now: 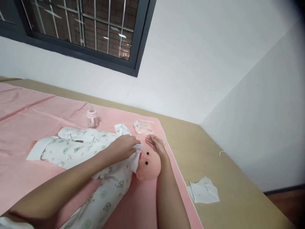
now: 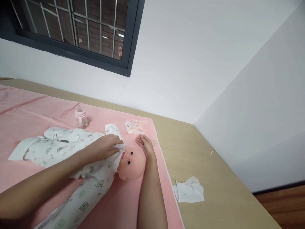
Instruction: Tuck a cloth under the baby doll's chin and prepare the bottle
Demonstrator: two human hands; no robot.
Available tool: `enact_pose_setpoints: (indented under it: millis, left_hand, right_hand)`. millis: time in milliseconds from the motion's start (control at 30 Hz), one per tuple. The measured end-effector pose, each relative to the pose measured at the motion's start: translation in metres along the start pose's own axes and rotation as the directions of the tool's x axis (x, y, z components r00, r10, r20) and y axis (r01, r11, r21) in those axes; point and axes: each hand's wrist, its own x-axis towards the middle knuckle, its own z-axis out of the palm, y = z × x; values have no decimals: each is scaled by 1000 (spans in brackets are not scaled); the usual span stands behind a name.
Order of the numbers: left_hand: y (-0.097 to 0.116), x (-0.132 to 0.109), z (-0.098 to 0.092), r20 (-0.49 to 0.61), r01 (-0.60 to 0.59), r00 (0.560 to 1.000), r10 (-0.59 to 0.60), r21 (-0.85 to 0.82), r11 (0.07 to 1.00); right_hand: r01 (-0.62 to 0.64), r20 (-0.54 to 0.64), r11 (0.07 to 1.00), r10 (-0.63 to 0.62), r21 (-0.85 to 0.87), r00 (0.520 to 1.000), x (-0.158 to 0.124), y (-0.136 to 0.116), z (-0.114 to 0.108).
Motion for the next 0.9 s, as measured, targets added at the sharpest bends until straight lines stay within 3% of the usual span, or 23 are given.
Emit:
enact_pose_setpoints:
  millis: [333, 567, 767, 900]
  left_hand:
    - [-1, 2, 3, -11, 23, 1000, -24, -71, 997]
    - [6, -6, -13, -16, 70, 997, -74, -184, 980]
    - [15, -14, -15, 103, 52, 994, -31, -200, 978]
    - [15, -9, -10, 120, 40, 993, -20, -162, 986]
  right_hand:
    - [4, 0, 1000, -4, -6, 1000, 1, 1, -1]
    - [-9, 2, 1000, 9, -9, 1000, -1, -1, 0]
    - [11, 4, 1000, -11, -13, 1000, -2, -1, 1]
    - [-2, -12, 1000, 2, -11, 1000, -2, -1, 1]
